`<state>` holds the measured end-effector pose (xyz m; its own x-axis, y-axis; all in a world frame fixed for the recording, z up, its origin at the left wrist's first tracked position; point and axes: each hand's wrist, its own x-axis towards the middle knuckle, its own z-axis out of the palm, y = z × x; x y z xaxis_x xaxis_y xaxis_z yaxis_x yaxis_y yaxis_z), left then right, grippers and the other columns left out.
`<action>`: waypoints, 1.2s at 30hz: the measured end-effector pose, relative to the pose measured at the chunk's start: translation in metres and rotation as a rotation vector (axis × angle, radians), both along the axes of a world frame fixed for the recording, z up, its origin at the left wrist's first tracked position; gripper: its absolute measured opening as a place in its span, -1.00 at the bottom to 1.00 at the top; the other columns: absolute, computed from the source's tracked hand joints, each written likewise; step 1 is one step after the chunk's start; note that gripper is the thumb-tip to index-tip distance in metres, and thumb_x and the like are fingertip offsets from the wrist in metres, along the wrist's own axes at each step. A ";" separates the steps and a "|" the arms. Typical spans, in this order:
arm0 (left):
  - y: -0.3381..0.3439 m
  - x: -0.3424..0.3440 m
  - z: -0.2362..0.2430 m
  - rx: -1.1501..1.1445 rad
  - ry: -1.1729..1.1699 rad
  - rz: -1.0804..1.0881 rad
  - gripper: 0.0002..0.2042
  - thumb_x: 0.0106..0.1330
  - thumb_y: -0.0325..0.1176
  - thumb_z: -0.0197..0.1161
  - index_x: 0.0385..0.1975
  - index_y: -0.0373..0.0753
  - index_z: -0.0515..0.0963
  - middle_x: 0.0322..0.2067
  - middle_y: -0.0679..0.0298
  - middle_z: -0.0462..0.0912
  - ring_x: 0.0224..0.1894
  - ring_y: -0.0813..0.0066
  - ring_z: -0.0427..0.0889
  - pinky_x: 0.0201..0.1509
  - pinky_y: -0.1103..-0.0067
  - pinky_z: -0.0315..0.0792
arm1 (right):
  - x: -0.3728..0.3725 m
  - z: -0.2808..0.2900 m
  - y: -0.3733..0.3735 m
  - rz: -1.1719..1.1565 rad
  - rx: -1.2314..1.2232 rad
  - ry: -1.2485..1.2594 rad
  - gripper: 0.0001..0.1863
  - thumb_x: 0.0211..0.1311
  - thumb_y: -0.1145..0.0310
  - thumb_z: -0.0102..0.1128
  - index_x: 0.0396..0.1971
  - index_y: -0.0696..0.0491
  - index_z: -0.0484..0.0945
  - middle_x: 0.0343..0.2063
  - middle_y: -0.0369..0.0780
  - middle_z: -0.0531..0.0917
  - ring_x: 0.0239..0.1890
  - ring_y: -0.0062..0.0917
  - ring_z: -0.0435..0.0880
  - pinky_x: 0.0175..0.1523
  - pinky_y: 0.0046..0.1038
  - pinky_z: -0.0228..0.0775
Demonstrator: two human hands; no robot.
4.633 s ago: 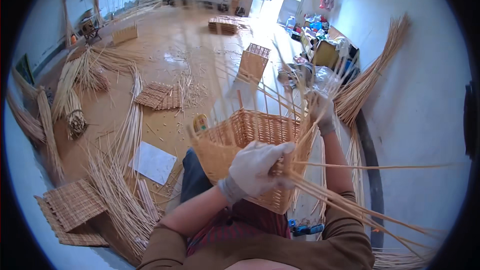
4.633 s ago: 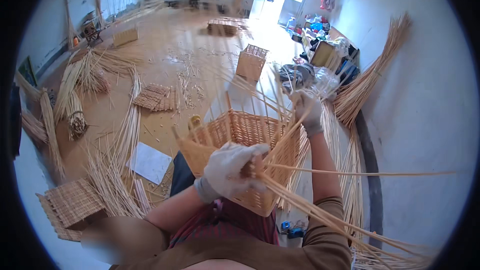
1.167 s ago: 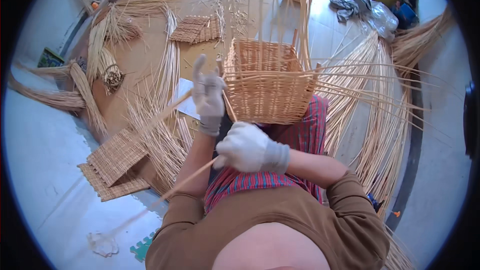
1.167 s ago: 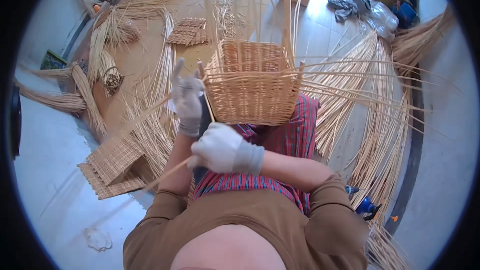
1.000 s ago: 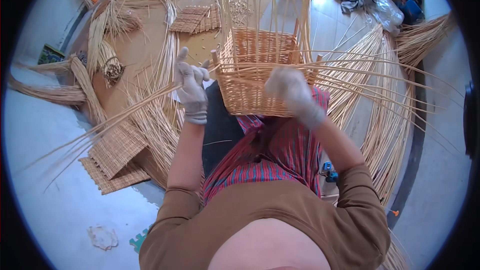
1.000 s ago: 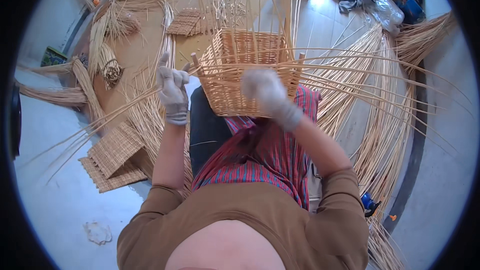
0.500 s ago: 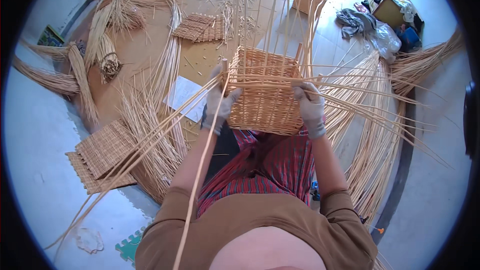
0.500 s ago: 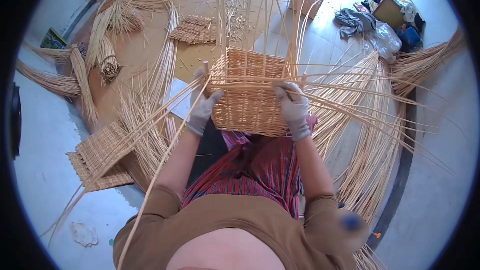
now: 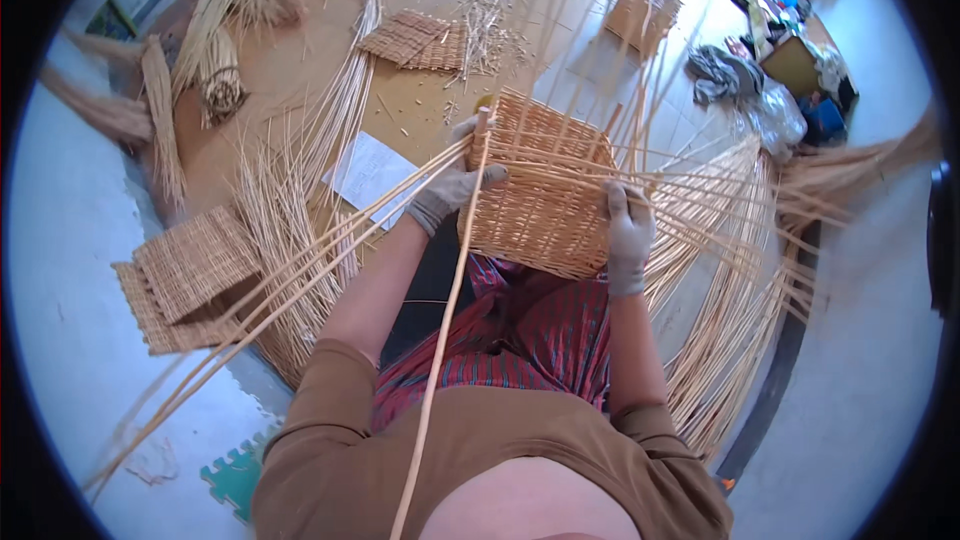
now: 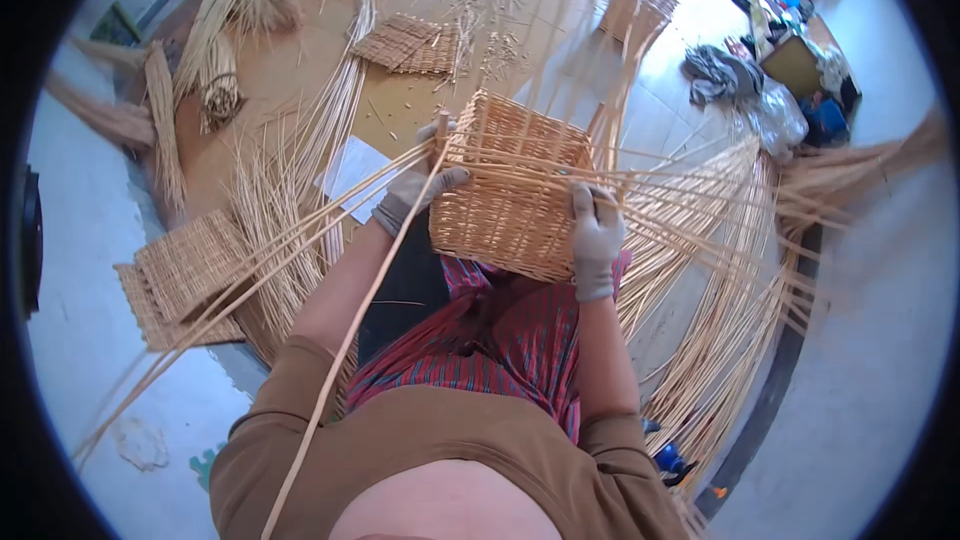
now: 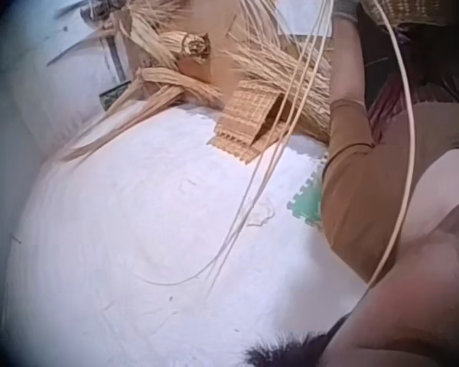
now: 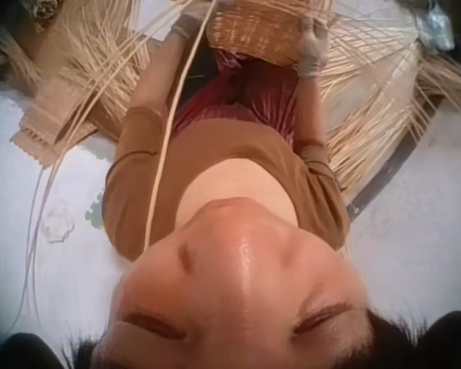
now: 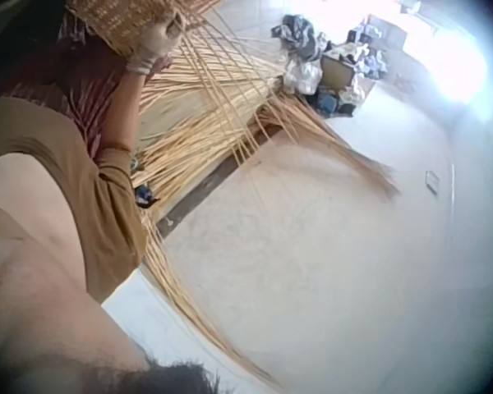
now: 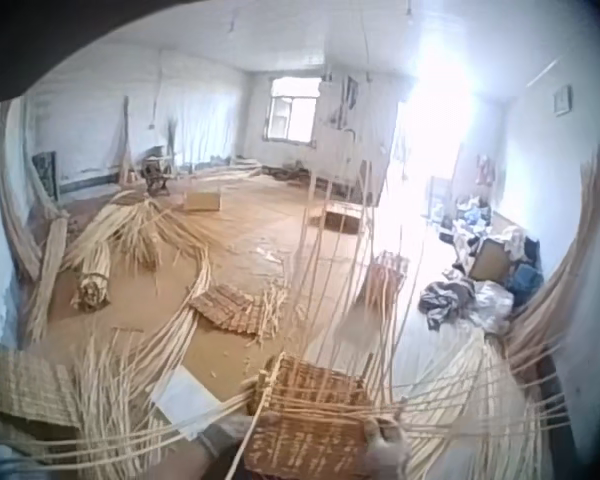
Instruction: Weaving a rectangular basket using long reeds.
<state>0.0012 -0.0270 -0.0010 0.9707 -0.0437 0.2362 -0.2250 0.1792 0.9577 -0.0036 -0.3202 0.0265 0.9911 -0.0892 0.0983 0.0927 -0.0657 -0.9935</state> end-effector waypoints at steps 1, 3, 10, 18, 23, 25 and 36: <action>-0.002 0.006 -0.005 0.011 -0.029 -0.010 -0.12 0.08 -0.22 0.57 0.36 -0.23 0.15 0.21 0.19 0.38 0.24 0.38 0.36 0.38 0.43 0.27 | -0.004 -0.006 0.001 -0.081 0.134 -0.017 -0.76 0.44 0.28 0.15 -0.19 0.16 0.64 -0.42 -0.34 0.63 -0.36 -0.71 0.55 -0.27 -0.62 0.40; -0.001 0.002 -0.006 -0.051 -0.048 -0.019 -0.06 0.06 -0.18 0.57 0.40 -0.26 0.11 0.29 0.14 0.31 0.34 0.35 0.25 0.44 0.40 0.16 | -0.016 0.004 0.004 0.042 0.141 -0.120 -0.76 0.45 0.30 0.12 -0.20 0.17 0.64 -0.40 -0.31 0.65 -0.33 -0.67 0.57 -0.20 -0.59 0.43; 0.014 -0.003 0.013 0.087 -0.053 -0.103 -0.10 0.03 -0.28 0.58 0.39 -0.15 0.19 0.29 0.29 0.36 0.35 0.44 0.27 0.44 0.43 0.17 | -0.061 0.054 0.031 0.534 -0.350 -0.762 -0.65 0.46 0.17 0.02 -0.12 0.19 0.55 -0.06 0.04 0.63 0.13 -0.10 0.60 0.27 -0.08 0.36; 0.048 0.007 0.032 0.355 -0.258 -0.420 -0.01 -0.04 -0.03 0.57 0.41 -0.16 0.16 0.47 0.23 0.04 0.56 0.30 -0.31 0.55 0.27 -0.31 | -0.046 0.083 0.106 1.419 -0.567 -1.110 -0.68 0.03 0.32 0.26 -0.22 0.17 0.53 -0.38 -0.18 0.53 -0.26 -0.33 0.60 0.11 -0.17 0.51; 0.040 -0.005 0.009 0.212 -0.290 -0.285 -0.25 -0.01 -0.19 0.59 0.23 -0.15 0.38 0.34 0.19 0.28 0.56 0.28 -0.24 0.54 0.29 -0.21 | -0.052 0.082 0.089 1.049 -0.308 -0.861 -0.77 0.10 0.35 0.28 -0.28 0.15 0.58 -0.50 -0.22 0.54 -0.38 -0.31 0.60 0.01 -0.19 0.57; 0.024 -0.016 0.015 0.222 -0.286 -0.094 -0.32 -0.02 -0.29 0.59 0.15 -0.18 0.42 0.30 0.14 0.31 0.52 0.26 -0.06 0.51 0.30 -0.06 | -0.058 0.064 0.066 0.729 -0.088 -0.545 -0.90 0.22 0.45 0.19 -0.43 0.16 0.57 -0.47 -0.20 0.56 -0.34 -0.32 0.63 0.10 -0.07 0.54; 0.004 -0.008 0.004 0.014 -0.009 0.077 -0.29 0.03 -0.27 0.60 0.18 -0.19 0.34 0.21 0.24 0.33 0.20 0.41 0.39 0.26 0.45 0.38 | -0.013 0.007 0.046 0.017 0.112 -0.245 -0.88 0.32 0.59 0.20 -0.18 0.18 0.64 -0.21 -0.25 0.68 -0.13 -0.62 0.62 0.00 -0.57 0.47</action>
<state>-0.0069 -0.0227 0.0031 0.9691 0.0275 0.2453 -0.2466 0.1473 0.9579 -0.0161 -0.2740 0.0332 0.9404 -0.0966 0.3260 0.3315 0.0473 -0.9423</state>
